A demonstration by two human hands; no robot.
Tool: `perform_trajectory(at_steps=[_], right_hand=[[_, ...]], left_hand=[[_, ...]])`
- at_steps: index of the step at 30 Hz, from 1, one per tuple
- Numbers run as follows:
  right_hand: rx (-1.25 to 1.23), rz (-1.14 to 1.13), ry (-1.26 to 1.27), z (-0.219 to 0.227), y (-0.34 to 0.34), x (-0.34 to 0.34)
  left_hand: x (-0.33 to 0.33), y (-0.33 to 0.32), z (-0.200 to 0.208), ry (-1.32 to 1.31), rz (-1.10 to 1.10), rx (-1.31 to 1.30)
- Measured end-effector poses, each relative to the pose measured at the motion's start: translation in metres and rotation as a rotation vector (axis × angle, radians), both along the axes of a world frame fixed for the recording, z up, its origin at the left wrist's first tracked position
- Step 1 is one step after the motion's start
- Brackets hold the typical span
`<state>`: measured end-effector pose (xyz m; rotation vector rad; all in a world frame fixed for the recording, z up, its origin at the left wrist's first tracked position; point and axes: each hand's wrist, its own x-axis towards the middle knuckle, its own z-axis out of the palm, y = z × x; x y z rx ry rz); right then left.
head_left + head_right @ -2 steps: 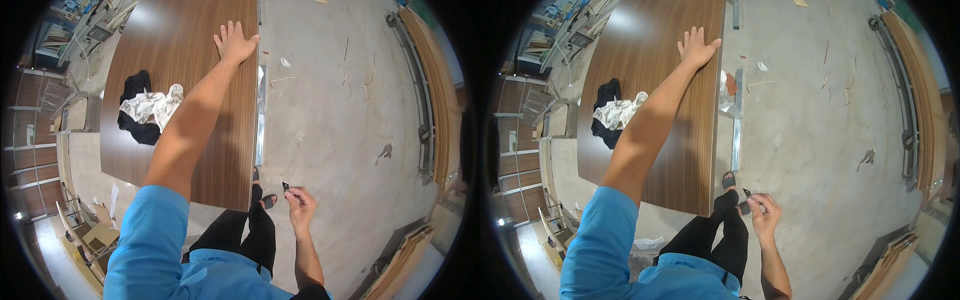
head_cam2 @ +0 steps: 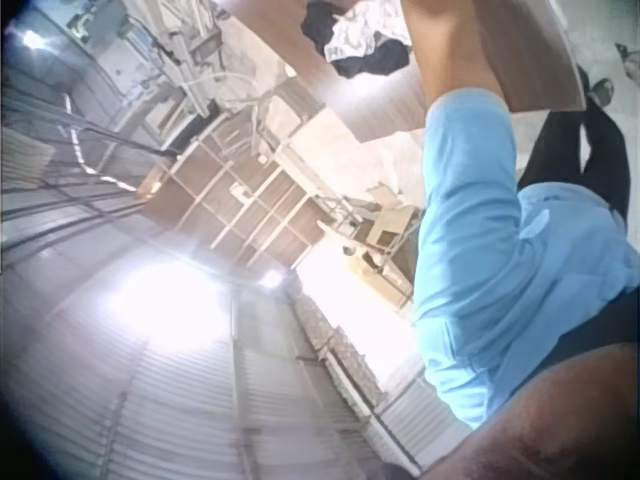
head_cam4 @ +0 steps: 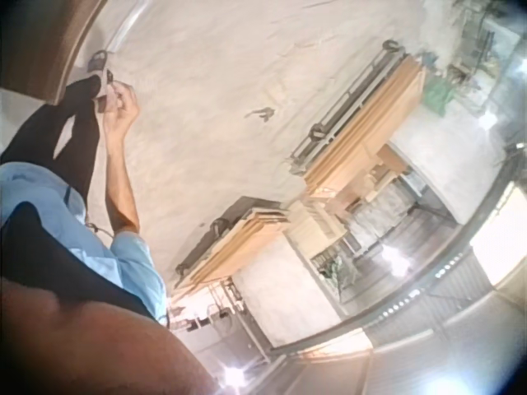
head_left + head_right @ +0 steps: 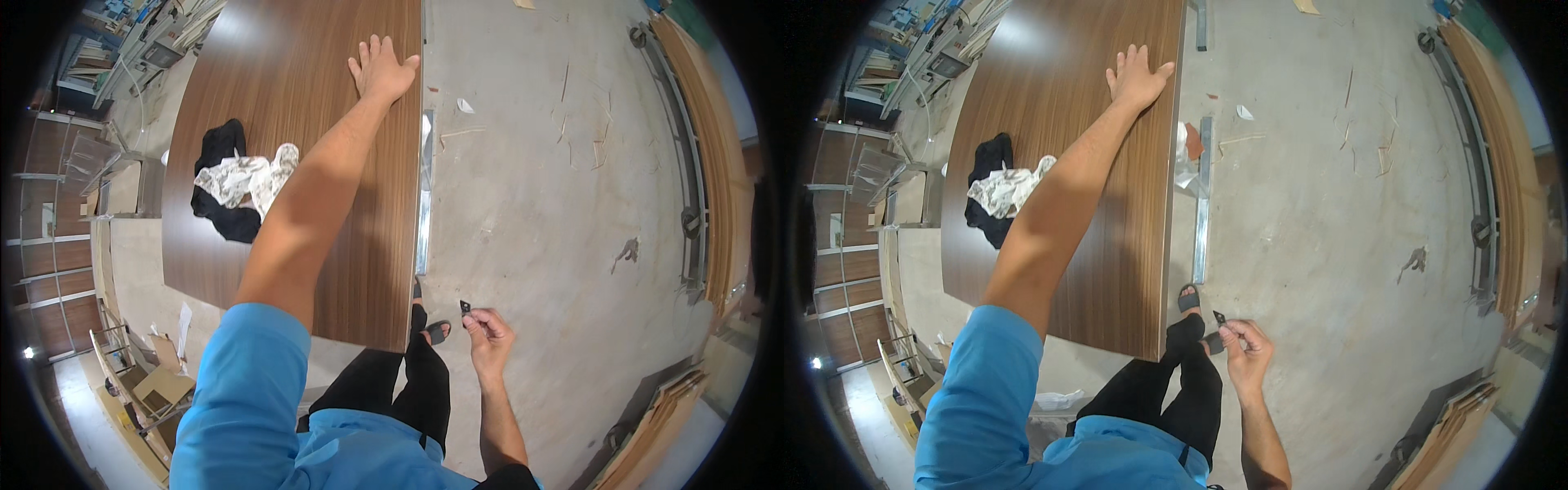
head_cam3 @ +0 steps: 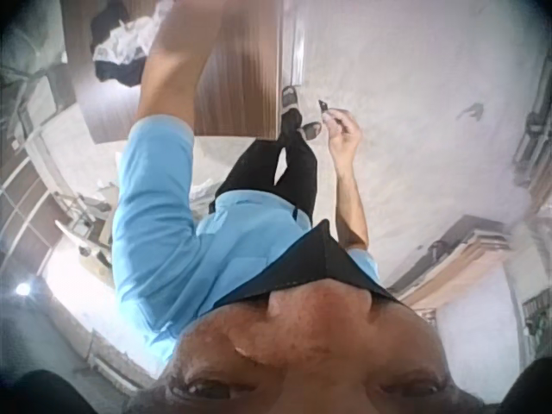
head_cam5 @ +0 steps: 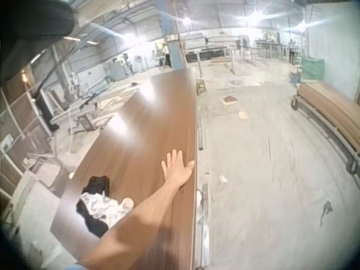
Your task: The person scrapes the edge of a large wooden board with a utility knife, then wipes the surface with a cloth. Later, the person applies a liquid finish to the board's edge using a small brush from a container.
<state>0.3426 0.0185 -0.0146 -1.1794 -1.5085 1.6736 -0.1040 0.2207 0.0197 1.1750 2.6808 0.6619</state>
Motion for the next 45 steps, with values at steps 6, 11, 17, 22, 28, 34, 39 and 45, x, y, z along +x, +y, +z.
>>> perform_trajectory(at_steps=[6,11,17,22,28,34,39,45], right_hand=[[-0.257,-0.145,0.060,0.001,-0.001,-0.029],[0.090,-0.050,-0.163,0.024,0.069,-0.079],[0.800,0.087,-0.022,0.050,0.258,-0.228],[1.121,0.110,-0.064,0.021,0.378,-0.358],[1.388,0.331,-0.021,0.020,0.403,-0.382],[1.325,0.717,0.293,0.055,0.342,-0.313],[1.352,0.494,-0.068,0.034,0.374,-0.341],[1.197,1.097,0.183,0.056,0.269,-0.235]], left_hand=[[0.006,-0.005,0.005,0.093,-0.079,-0.044],[-0.025,0.045,0.011,0.092,-0.028,0.027],[-0.087,0.017,0.007,0.306,-0.105,-0.003],[-0.098,-0.010,-0.013,0.380,-0.091,0.158],[-0.092,-0.005,-0.007,0.350,-0.055,0.247],[-0.095,-0.008,-0.006,0.377,-0.056,0.259],[-0.098,-0.007,-0.008,0.354,-0.065,0.276],[-0.099,-0.010,-0.006,0.337,-0.077,0.257]])
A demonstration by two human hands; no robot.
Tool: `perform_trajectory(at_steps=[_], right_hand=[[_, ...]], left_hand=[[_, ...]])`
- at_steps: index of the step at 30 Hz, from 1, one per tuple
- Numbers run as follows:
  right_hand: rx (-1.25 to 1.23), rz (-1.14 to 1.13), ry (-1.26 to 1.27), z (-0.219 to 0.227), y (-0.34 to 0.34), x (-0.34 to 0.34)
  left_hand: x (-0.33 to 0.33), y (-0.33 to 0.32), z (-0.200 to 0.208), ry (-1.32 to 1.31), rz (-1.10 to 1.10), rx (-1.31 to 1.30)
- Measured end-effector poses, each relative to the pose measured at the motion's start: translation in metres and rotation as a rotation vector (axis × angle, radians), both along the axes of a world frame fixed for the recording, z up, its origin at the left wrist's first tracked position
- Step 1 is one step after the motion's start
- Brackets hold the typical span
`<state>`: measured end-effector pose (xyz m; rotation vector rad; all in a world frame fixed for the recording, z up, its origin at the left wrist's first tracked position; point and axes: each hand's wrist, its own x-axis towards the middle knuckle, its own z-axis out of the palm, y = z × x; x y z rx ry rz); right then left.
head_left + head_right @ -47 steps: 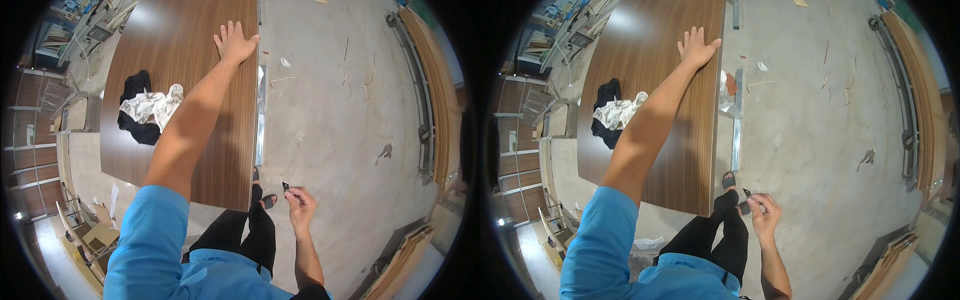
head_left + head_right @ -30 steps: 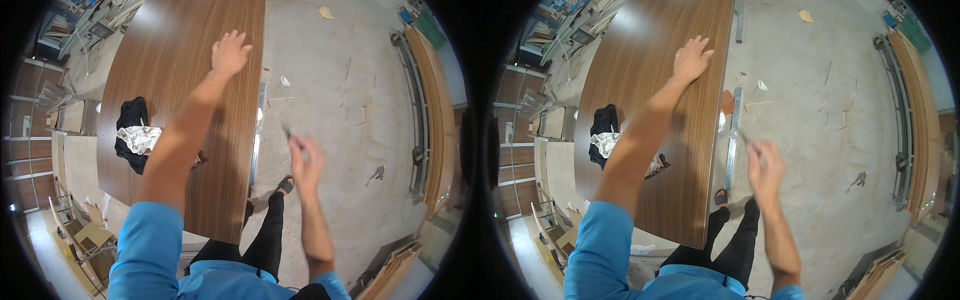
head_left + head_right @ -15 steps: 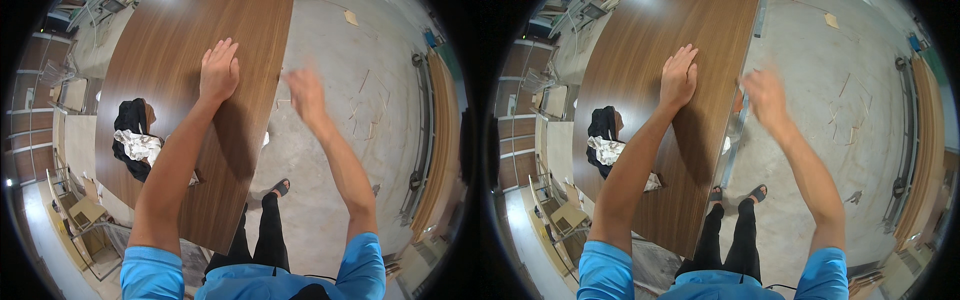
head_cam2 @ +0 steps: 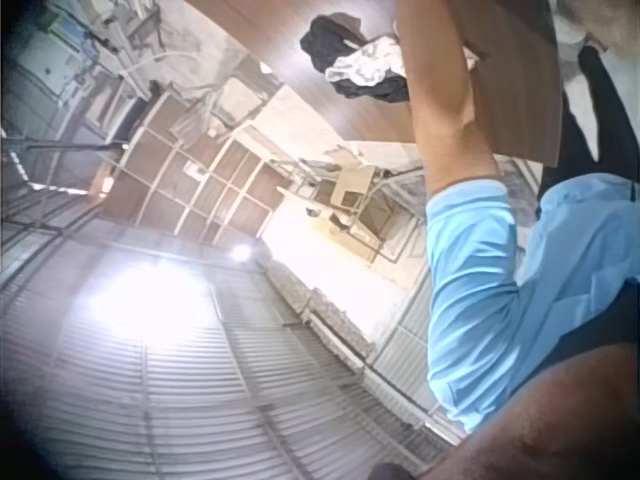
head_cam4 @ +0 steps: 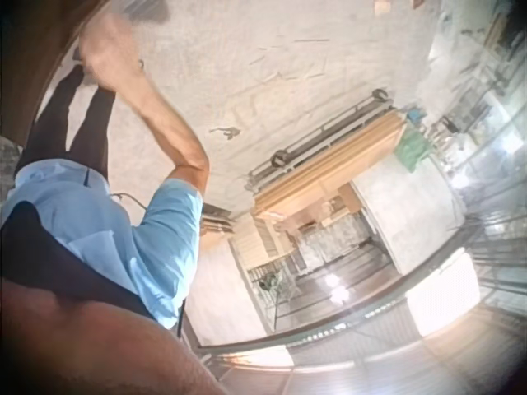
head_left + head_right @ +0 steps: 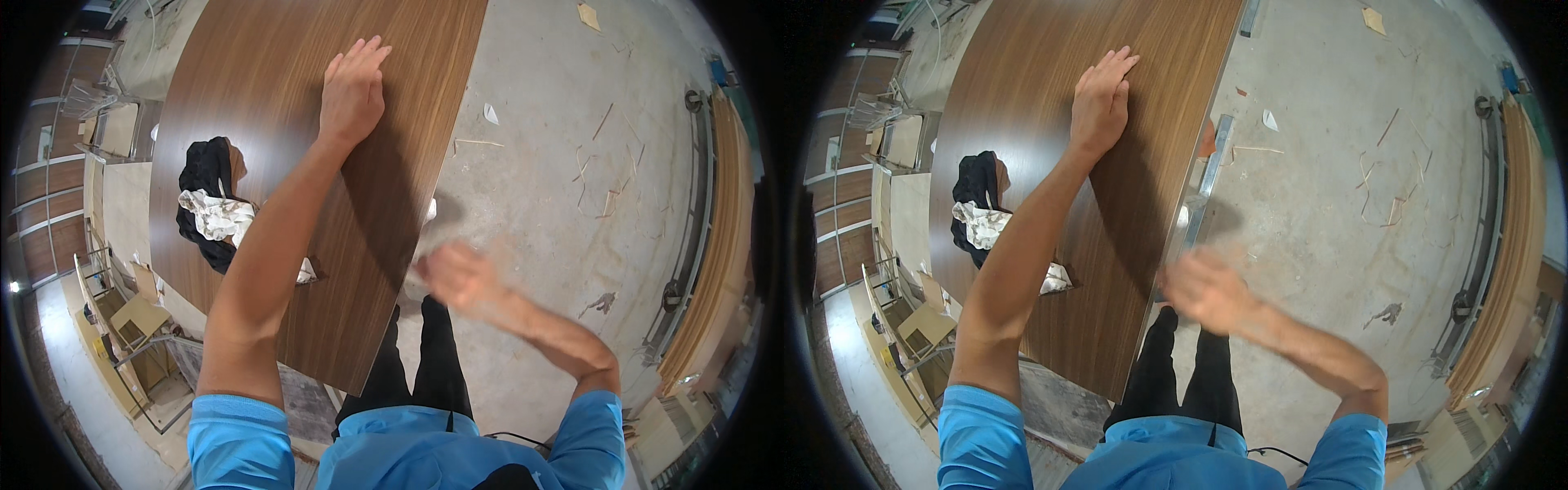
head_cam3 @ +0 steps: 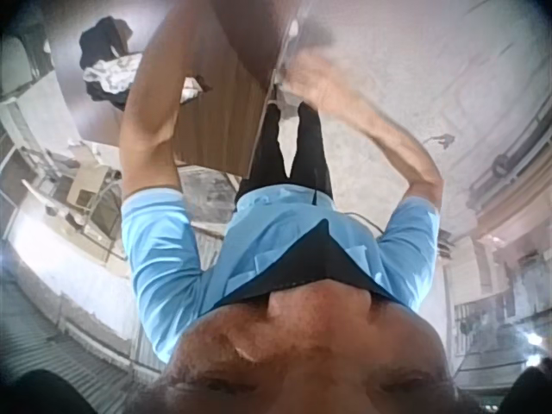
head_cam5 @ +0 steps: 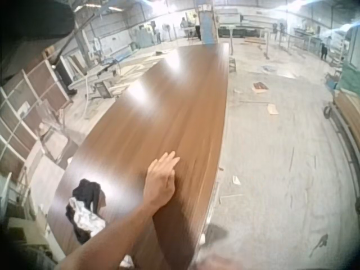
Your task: The person scrapes the edge of a large wooden board with a utility knife, then wipes the surface with a cloth. Later, the person applies a liquid finish to the board's edge using a small brush from a container.
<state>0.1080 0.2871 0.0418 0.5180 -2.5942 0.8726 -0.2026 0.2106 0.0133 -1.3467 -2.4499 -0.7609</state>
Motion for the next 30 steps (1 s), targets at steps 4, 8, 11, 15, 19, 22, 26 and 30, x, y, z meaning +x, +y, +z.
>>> perform_trajectory(at_steps=[4,8,11,15,19,22,26,30], right_hand=[[-0.042,-0.406,0.126,-0.018,0.025,-0.028],[-0.409,-0.783,0.273,-0.077,0.113,-0.125],[-0.206,-0.727,0.350,-0.092,0.105,-0.130],[-0.319,-0.233,0.335,-0.054,0.008,-0.027],[-0.621,-0.069,-0.151,-0.008,-0.070,0.075],[-0.715,-0.384,-0.348,0.002,-0.067,0.121],[-0.694,-0.784,-0.303,0.007,0.011,0.182],[-0.595,-0.994,-0.308,0.002,0.091,0.204]], left_hand=[[0.000,0.002,0.003,0.007,0.011,-0.023],[-0.002,0.002,-0.001,-0.029,-0.001,0.004],[-0.005,-0.004,-0.006,0.009,-0.041,0.004],[-0.006,-0.006,-0.008,0.007,-0.027,0.043],[0.006,0.003,0.005,0.074,0.049,0.046],[0.015,-0.032,0.025,0.258,0.150,-0.044],[0.025,-0.161,0.051,0.080,0.732,-0.098],[0.098,-0.209,0.033,-0.103,0.745,-0.182]])
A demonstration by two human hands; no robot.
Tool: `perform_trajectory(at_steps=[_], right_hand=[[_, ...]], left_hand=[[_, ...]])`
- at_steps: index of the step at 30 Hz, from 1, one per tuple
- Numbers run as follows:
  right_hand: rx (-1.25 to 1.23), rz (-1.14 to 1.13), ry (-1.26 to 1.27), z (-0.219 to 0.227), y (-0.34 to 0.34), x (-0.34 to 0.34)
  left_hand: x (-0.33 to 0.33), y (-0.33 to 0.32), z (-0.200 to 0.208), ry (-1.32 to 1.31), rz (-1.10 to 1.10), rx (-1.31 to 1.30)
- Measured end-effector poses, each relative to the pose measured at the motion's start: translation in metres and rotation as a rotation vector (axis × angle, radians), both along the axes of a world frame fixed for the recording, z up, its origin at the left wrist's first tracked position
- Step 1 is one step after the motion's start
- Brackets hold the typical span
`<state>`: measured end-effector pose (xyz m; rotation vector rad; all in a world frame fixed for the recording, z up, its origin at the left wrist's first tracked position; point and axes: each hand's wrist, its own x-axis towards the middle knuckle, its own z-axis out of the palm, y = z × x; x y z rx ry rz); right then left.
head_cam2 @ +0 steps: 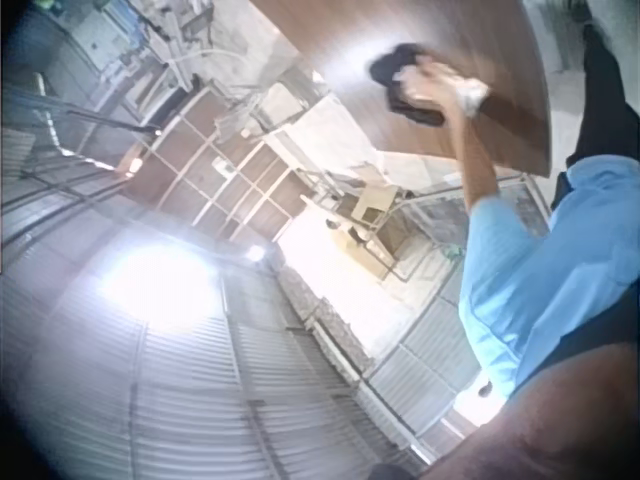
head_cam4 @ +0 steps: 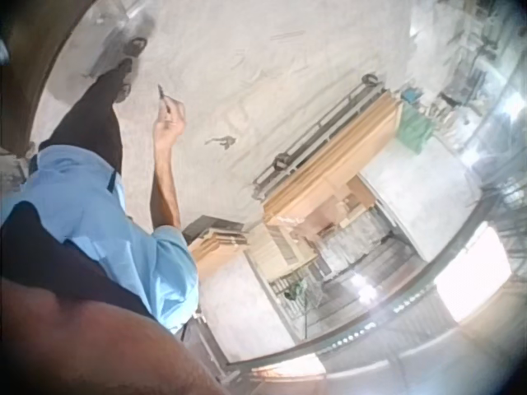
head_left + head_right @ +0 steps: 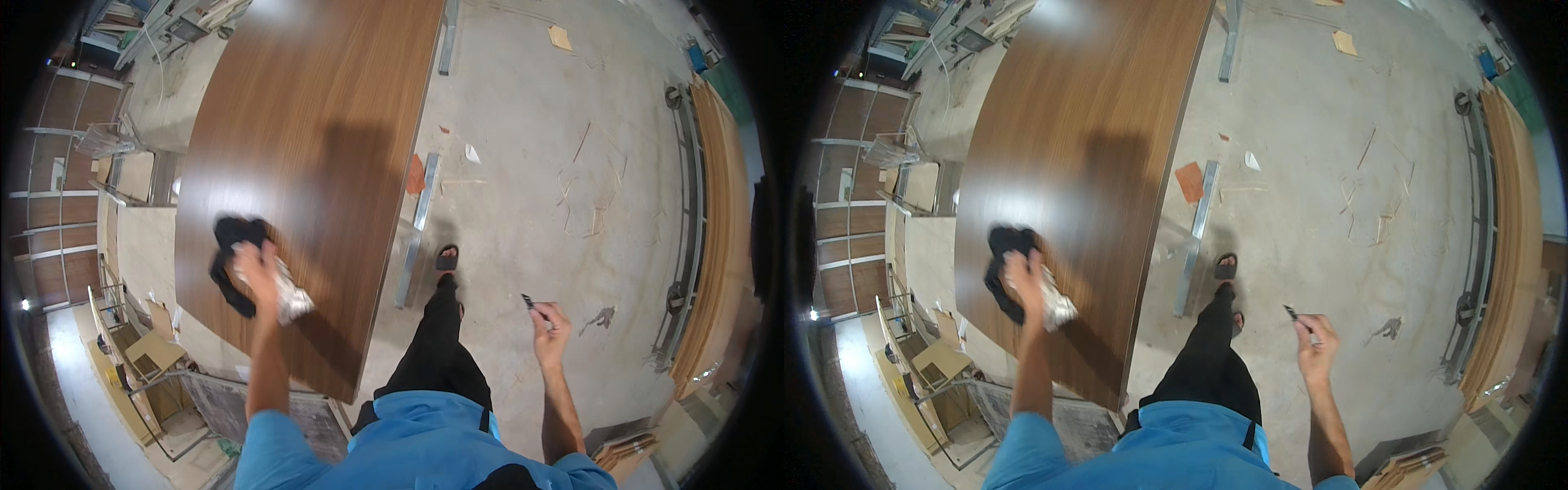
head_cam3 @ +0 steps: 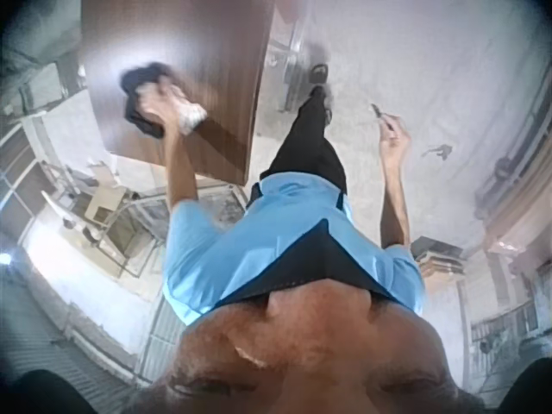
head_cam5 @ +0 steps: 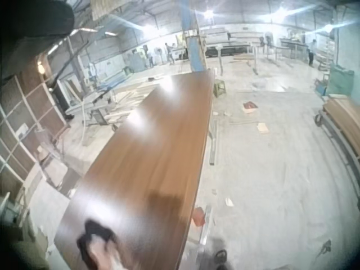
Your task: The person scrapes the edge of a large wooden board with a utility knife, then wipes the surface with a cloth. Later, the person applies a liquid finish to the board's edge using a small brush from a container.
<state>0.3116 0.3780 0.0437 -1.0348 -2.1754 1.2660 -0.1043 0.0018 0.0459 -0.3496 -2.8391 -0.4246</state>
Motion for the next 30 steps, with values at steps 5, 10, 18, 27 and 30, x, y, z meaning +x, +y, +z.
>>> perform_trajectory(at_steps=[5,10,18,27,30], right_hand=[[-0.147,-0.109,0.074,-0.015,0.064,-0.055],[-0.403,-0.169,0.235,-0.041,0.097,-0.147],[-0.538,-0.155,0.298,-0.094,0.134,-0.119],[-0.763,-0.214,0.053,-0.143,0.125,0.006],[-0.748,-0.213,-0.001,-0.131,0.119,0.007]], left_hand=[[0.111,0.130,-0.020,-0.141,-0.850,-0.057],[-0.090,0.393,-0.002,0.092,-0.785,0.076],[-0.060,0.346,-0.027,0.117,-0.744,0.126],[0.323,-0.024,0.027,-0.197,-0.125,-0.318],[0.326,-0.027,0.020,-0.171,-0.090,-0.253]])
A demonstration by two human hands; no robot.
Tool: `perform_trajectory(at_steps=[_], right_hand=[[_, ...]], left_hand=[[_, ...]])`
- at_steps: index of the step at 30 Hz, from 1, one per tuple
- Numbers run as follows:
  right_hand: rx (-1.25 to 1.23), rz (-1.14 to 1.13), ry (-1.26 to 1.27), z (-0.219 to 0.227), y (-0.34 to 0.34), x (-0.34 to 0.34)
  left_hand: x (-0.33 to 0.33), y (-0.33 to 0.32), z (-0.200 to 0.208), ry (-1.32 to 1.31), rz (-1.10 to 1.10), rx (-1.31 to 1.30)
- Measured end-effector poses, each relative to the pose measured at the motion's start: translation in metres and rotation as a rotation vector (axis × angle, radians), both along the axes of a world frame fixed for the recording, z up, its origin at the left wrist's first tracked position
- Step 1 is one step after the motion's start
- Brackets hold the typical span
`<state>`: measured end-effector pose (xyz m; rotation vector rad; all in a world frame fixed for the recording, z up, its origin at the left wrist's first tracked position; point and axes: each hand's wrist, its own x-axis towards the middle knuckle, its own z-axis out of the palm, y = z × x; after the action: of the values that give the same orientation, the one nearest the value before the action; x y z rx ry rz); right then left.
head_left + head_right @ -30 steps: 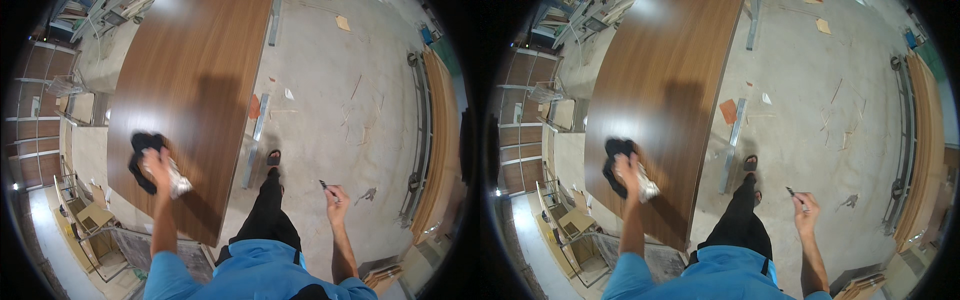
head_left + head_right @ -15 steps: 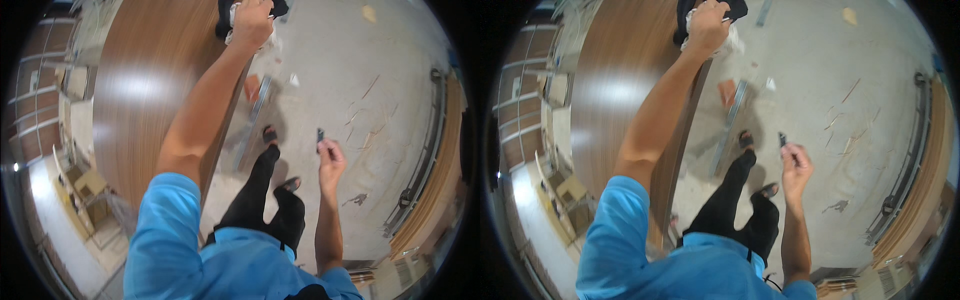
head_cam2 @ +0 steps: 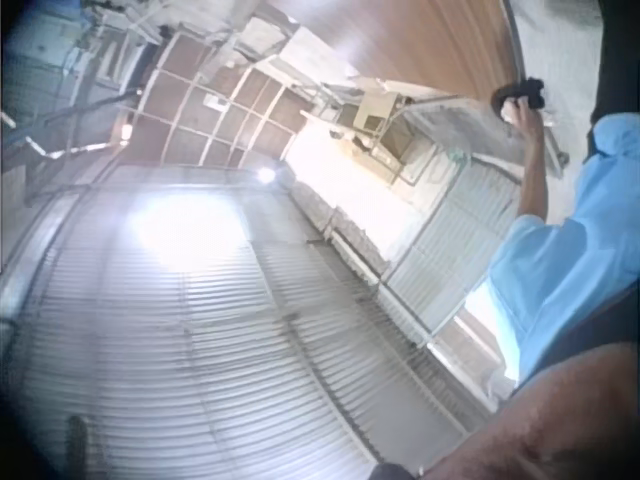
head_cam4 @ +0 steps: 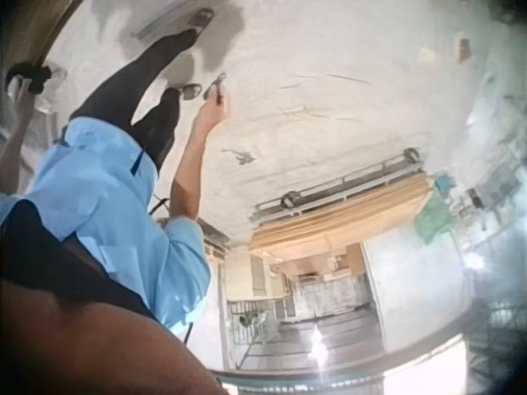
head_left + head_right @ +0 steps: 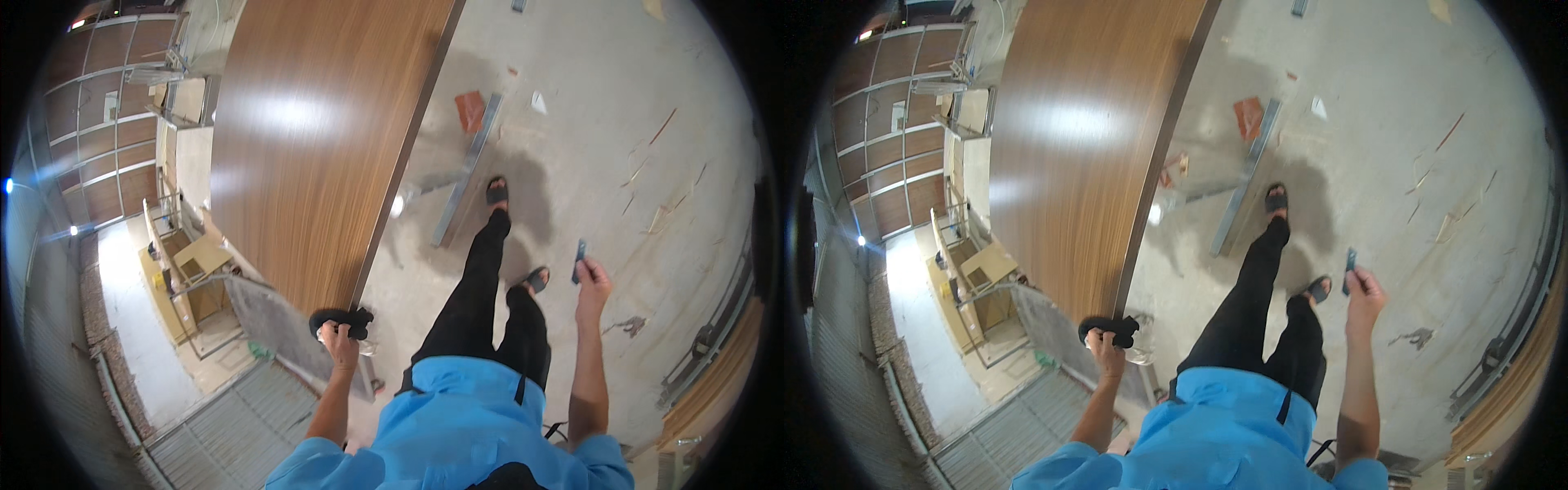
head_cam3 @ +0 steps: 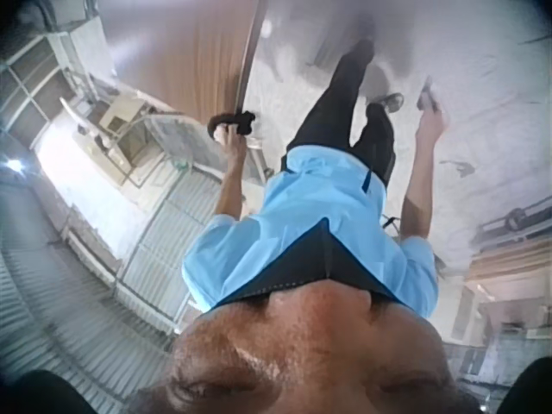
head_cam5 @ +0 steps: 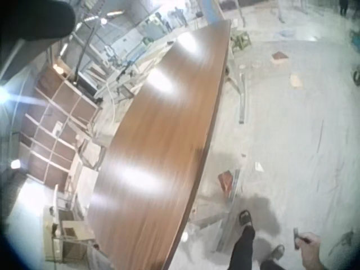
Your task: The person scrapes the edge of a large wooden board with a utility knife, then wipes the surface with a cloth. Later, the person applies a liquid finish to the board's edge using a small brush from a container.
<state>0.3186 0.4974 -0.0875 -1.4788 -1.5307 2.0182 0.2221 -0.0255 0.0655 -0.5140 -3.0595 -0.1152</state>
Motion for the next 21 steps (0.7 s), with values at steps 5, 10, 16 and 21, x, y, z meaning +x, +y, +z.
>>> perform_trajectory(at_steps=[5,10,16,21], right_hand=[[0.010,0.030,0.108,0.020,0.003,-0.049],[-0.010,-0.018,0.090,0.034,0.011,-0.093],[-0.017,-0.158,-0.008,0.037,0.013,-0.104],[-0.048,-0.387,0.016,0.033,0.011,-0.100]], left_hand=[[-0.153,0.119,-0.023,0.044,-0.315,0.136],[-0.337,0.340,-0.023,0.102,-0.419,0.321],[-0.543,0.577,-0.043,0.329,-0.560,0.401],[-0.640,0.666,-0.058,0.388,-0.642,0.458]])
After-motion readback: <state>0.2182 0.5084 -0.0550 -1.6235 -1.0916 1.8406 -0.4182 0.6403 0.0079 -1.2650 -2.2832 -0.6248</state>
